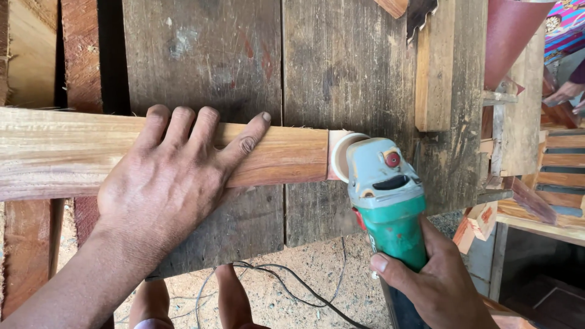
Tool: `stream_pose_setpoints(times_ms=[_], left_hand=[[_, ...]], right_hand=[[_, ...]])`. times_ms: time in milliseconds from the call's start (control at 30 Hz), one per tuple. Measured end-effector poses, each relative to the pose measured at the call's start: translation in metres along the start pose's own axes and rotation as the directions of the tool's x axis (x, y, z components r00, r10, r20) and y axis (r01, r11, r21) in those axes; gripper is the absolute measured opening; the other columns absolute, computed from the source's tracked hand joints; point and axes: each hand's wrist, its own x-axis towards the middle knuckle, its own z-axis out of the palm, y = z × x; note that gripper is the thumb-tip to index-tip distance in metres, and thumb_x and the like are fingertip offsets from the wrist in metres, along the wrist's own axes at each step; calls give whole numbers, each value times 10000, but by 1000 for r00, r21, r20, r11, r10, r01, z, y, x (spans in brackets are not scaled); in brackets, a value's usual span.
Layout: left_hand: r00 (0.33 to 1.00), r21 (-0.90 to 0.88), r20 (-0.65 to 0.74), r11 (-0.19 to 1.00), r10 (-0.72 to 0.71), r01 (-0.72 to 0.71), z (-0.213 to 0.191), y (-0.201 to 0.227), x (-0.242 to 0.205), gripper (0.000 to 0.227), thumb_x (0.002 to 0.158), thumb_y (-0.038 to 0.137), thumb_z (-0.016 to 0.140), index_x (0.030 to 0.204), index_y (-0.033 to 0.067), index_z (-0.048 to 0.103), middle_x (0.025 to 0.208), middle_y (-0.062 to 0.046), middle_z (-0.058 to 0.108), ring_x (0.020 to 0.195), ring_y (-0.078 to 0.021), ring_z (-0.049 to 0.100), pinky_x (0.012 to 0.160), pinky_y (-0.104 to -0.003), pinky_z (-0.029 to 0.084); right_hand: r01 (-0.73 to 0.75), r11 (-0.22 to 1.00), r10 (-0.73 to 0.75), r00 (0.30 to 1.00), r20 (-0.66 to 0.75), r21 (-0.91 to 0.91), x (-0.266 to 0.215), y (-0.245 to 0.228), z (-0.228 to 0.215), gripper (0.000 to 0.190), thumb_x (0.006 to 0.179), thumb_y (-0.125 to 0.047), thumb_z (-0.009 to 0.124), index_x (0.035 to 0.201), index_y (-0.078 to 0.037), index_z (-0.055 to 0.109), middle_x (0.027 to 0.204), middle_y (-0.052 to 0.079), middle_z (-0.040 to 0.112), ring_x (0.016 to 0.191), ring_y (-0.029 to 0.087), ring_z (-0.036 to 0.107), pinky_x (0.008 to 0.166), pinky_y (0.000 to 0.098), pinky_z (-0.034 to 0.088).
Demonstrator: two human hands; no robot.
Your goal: Sanding and shaping wooden furniture components using a power grinder.
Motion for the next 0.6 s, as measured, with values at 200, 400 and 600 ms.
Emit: stream_pose_setpoints(times_ms=[200, 400, 600], left_hand=[[998, 42, -54, 999, 15, -13, 5, 0, -2, 827, 929, 372, 475, 1709, 257, 226, 1267, -153, 585, 1126, -287, 571, 1065, -443, 390], [1000, 49, 0, 998, 32, -32, 0, -1, 0, 826, 952, 333, 477, 1728, 251, 206, 1223, -124, 584, 1157, -281, 571, 1084, -447, 390], [986, 38, -166, 999, -10, 16, 3, -1, -1, 798, 906, 373, 467, 1670, 256, 265, 1225, -129, 588, 1142, -274, 573, 1072, -436, 393]], right_hand=[[-92, 994, 94, 995, -34, 63, -4, 36, -25, 641, 876, -101, 767, 1474, -57, 538, 982, 140, 713, 855, 172, 640, 742, 373, 576], [-95, 985, 102, 994, -40, 142, -3, 28, -22, 631, 888, -62, 760, 1473, -43, 523, 1003, 142, 720, 845, 194, 670, 703, 415, 597], [-88, 994, 90, 995, -34, 67, 3, -22, 3, 667, 741, -87, 739, 1390, -68, 586, 1009, 55, 744, 880, 100, 676, 811, 322, 567]])
